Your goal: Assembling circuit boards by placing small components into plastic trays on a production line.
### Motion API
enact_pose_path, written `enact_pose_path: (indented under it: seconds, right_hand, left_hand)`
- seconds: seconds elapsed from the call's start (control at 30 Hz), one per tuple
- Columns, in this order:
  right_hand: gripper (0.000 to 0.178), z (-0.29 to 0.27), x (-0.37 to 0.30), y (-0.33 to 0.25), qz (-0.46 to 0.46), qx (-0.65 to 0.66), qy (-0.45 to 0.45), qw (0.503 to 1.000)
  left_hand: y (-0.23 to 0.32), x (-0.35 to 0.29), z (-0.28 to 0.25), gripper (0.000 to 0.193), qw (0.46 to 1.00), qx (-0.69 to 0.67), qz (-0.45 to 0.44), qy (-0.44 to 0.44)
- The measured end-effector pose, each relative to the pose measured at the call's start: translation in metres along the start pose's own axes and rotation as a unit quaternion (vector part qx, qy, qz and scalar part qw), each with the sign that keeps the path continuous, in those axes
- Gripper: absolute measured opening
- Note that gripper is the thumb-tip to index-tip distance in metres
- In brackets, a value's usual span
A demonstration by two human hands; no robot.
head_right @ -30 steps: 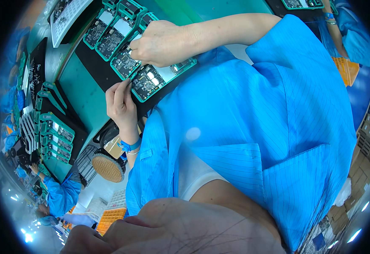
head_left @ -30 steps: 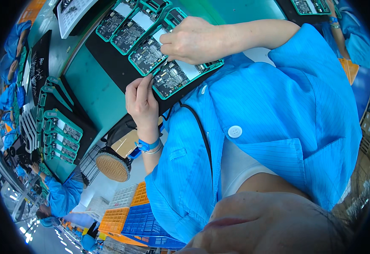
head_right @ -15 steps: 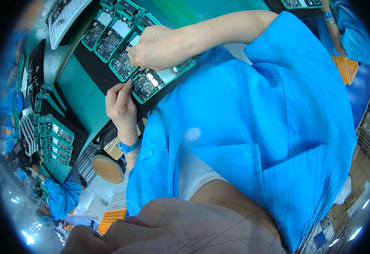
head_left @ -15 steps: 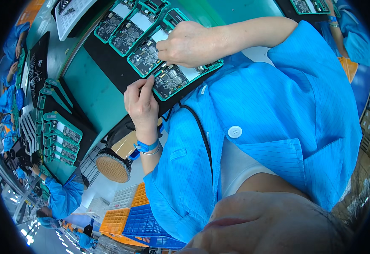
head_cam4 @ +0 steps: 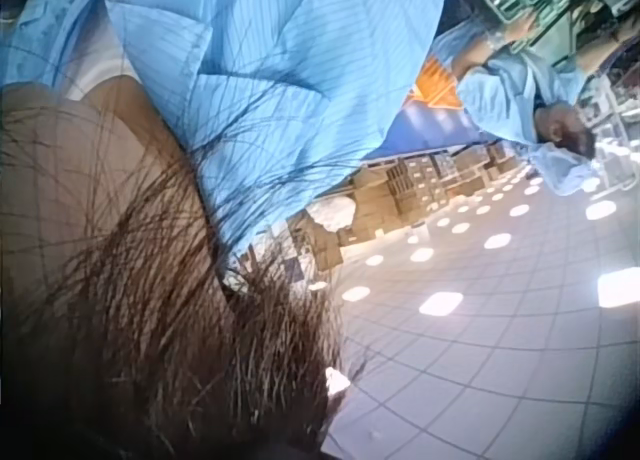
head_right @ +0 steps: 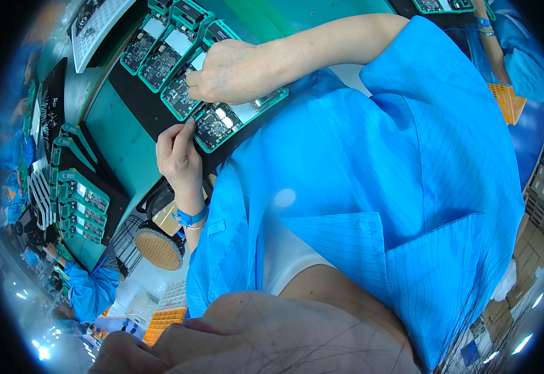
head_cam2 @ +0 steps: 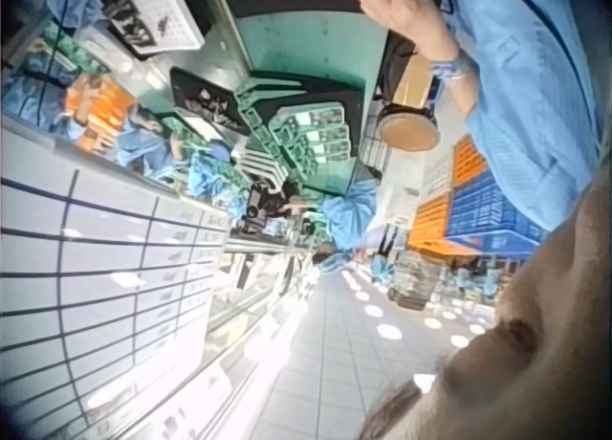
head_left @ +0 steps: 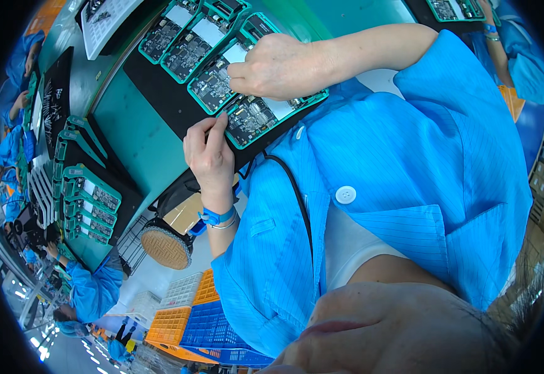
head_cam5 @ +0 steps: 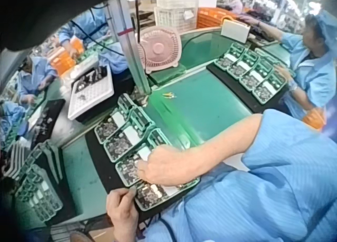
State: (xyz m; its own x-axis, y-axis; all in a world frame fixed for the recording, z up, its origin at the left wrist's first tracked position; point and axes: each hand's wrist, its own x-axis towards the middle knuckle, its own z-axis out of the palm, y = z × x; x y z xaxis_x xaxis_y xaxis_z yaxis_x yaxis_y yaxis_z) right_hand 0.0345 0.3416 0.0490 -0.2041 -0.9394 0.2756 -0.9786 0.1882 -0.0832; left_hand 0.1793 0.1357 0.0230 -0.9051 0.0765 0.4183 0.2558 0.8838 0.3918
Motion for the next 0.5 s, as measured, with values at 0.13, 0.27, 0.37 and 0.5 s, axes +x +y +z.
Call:
enact_pose_path:
  seconds: [0.13,0.27,0.37,0.5]
  right_hand:
    - [0.016,-0.0002,0.0006,-0.0013,-0.005,-0.013,-0.007,1.0]
    - [0.017,0.0019,0.0016,0.0001,0.0,-0.006,-0.028,1.0]
    - [0.018,0.0036,0.0023,0.0011,0.009,0.009,-0.042,0.999]
    - [0.019,0.002,0.0033,0.0019,0.013,0.019,-0.062,0.998]
  left_hand:
    - [-0.0006,-0.001,0.0011,0.035,1.0,-0.001,0.001,0.003]
    - [-0.0038,-0.0038,0.0048,0.037,1.0,-0.011,0.007,0.006]
    - [-0.0027,-0.0035,0.0048,0.037,1.0,-0.015,0.003,0.006]
    - [-0.0014,-0.0004,0.0032,0.035,1.0,-0.002,0.009,0.0]
